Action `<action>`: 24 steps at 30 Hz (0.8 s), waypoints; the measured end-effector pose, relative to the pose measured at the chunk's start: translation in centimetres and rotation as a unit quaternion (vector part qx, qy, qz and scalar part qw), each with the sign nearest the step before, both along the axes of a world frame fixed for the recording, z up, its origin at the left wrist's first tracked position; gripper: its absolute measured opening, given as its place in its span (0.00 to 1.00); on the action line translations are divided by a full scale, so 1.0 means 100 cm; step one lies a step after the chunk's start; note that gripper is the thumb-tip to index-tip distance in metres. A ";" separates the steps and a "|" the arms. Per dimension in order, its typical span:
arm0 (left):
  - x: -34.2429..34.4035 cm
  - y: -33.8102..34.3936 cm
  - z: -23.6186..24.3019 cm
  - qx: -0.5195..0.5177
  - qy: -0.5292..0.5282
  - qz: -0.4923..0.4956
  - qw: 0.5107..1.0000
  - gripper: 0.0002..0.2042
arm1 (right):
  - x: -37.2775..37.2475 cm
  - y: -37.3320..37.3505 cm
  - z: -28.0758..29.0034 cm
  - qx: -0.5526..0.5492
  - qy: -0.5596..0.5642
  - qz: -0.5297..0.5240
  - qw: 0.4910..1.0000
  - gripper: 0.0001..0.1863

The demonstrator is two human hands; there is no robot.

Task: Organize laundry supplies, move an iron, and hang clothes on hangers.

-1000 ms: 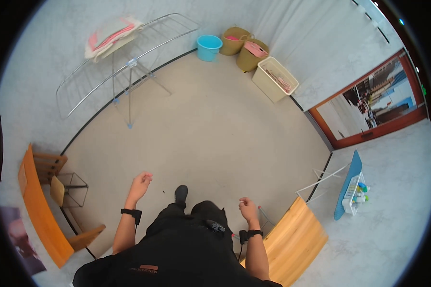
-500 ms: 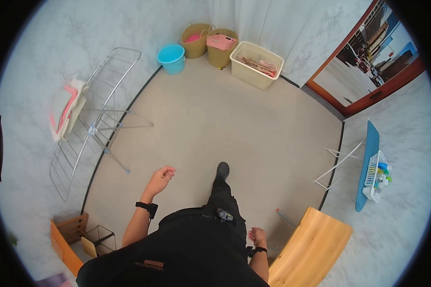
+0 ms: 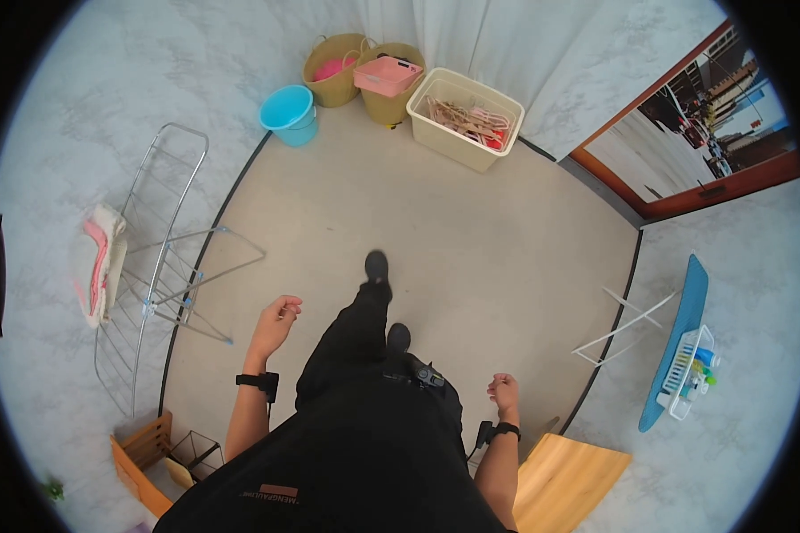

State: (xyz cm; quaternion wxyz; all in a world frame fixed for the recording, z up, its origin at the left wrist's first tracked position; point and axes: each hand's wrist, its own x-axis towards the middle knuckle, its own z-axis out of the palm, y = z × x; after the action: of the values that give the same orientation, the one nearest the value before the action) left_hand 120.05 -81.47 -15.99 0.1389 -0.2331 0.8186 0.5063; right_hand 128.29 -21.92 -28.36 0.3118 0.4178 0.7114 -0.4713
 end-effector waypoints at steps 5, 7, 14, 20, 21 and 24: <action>-0.077 -0.019 -0.028 0.016 -0.005 0.000 1.000 0.11 | -0.045 0.011 0.004 0.027 -0.073 -0.014 0.997 0.12; -0.123 -0.025 -0.037 0.019 -0.009 -0.014 1.000 0.11 | -0.058 0.006 0.004 0.033 -0.095 -0.029 0.995 0.12; -0.323 -0.022 -0.047 0.012 0.062 -0.118 0.991 0.11 | -0.153 -0.015 0.018 0.041 -0.045 -0.052 0.997 0.14; -0.437 -0.001 -0.021 0.048 0.058 -0.114 0.991 0.11 | -0.217 -0.034 0.034 0.030 -0.038 -0.068 0.996 0.15; -0.451 0.002 -0.022 0.069 0.053 -0.115 0.990 0.11 | -0.227 -0.035 0.032 0.011 -0.051 -0.087 0.995 0.15; -0.491 0.013 -0.029 0.035 0.044 -0.127 0.990 0.11 | -0.255 -0.027 0.017 -0.015 -0.101 -0.135 0.986 0.15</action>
State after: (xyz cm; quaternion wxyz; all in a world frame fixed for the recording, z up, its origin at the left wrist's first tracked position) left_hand 70.93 -80.21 -18.86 0.1744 -0.0999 0.8288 0.5223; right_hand 102.77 -24.60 -26.70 0.3217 0.5508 0.6058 -0.4755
